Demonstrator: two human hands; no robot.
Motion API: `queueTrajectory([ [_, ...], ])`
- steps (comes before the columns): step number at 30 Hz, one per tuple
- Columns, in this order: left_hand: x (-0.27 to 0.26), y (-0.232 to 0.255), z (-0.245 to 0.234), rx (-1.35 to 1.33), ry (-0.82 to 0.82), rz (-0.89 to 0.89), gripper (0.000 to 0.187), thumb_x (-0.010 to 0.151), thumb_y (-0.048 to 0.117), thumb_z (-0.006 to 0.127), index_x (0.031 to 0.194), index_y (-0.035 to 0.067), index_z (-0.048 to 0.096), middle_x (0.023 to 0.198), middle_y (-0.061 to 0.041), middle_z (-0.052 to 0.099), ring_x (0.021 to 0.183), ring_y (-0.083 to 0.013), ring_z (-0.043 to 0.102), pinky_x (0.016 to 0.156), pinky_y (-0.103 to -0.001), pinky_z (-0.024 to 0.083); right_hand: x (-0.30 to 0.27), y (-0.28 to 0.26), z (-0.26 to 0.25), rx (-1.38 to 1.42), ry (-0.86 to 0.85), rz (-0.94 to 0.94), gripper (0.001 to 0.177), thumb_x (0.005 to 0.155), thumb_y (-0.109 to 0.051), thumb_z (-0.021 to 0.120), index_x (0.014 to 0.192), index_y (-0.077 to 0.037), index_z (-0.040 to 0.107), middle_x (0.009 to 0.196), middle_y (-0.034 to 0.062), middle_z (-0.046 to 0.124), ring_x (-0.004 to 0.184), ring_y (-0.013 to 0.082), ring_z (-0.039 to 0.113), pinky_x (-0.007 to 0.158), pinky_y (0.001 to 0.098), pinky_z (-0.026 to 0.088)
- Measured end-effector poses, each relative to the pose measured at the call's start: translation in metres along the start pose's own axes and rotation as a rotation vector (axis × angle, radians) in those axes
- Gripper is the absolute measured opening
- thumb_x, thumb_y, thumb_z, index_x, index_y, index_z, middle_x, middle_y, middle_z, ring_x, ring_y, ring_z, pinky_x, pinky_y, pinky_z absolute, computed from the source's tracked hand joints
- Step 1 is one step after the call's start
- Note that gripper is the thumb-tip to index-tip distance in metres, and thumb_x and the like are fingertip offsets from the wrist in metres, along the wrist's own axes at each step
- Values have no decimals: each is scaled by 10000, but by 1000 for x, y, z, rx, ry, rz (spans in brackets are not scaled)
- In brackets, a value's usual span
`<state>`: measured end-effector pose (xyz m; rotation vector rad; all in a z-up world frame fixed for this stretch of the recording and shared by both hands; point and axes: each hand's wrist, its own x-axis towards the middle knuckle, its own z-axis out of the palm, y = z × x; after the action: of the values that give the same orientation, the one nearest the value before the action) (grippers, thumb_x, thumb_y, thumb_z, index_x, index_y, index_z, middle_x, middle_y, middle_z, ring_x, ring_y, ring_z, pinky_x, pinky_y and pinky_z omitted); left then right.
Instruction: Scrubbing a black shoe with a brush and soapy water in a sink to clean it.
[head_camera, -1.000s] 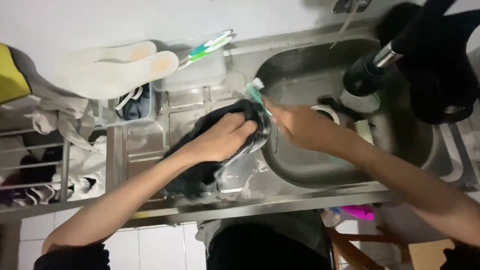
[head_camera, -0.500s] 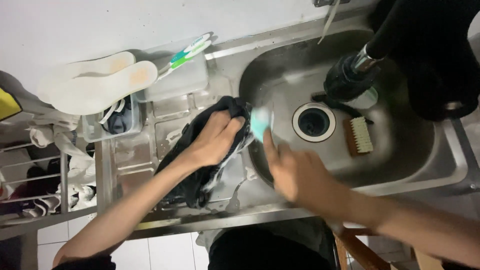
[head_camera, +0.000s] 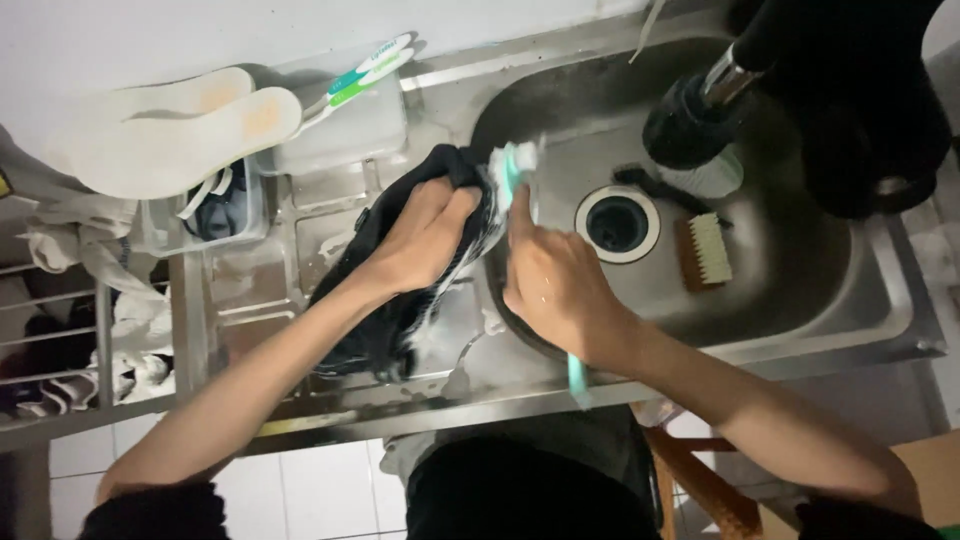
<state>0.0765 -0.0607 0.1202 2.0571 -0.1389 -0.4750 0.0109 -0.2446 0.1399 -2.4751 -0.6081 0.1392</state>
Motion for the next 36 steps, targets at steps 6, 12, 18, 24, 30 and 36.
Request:
queueTrajectory([
  [6,8,3,1,-84,68,-5,448,1043,281,338,851,17,645,727,-116,577,758,-244,577,749,-385,500,-1,-25,-4,95,-131,134,751,842,19,573,1466,272,239,910,371,715,796,498,751,655,591,592],
  [12,5,9,10,-91,143,-80,524,1034,338,305,1060,-60,643,972,-227,668,1033,-318,628,985,-469,467,-5,-48,4,81,-63,189,774,829,-32,589,1462,262,254,797,366,704,732,481,747,590,556,601],
  [18,4,13,10,-11,178,-67,587,1034,378,332,1136,-126,615,1160,-364,609,1262,-442,550,1105,-554,360,7,-40,8,57,-15,216,798,777,-76,648,1403,287,312,802,342,712,788,504,737,653,631,585],
  [24,4,6,7,-3,195,-55,573,1039,390,327,1138,-72,651,1180,-288,652,1263,-407,564,1103,-540,379,3,-3,48,164,-186,281,672,867,-115,547,1390,265,360,880,350,702,832,499,738,598,548,599],
  [30,6,-2,-4,-37,206,-101,589,1036,395,336,1185,-103,613,1210,-315,621,1280,-441,537,1122,-576,352,3,-16,52,336,-303,187,529,862,-110,573,1261,233,514,824,355,697,771,528,725,509,501,601],
  [36,11,-1,-6,35,245,76,617,1061,381,345,1046,-143,670,1049,-327,667,1132,-393,614,1036,-566,397,28,-11,22,189,-164,212,358,881,-40,617,1140,207,602,898,336,696,915,526,709,711,625,572],
])
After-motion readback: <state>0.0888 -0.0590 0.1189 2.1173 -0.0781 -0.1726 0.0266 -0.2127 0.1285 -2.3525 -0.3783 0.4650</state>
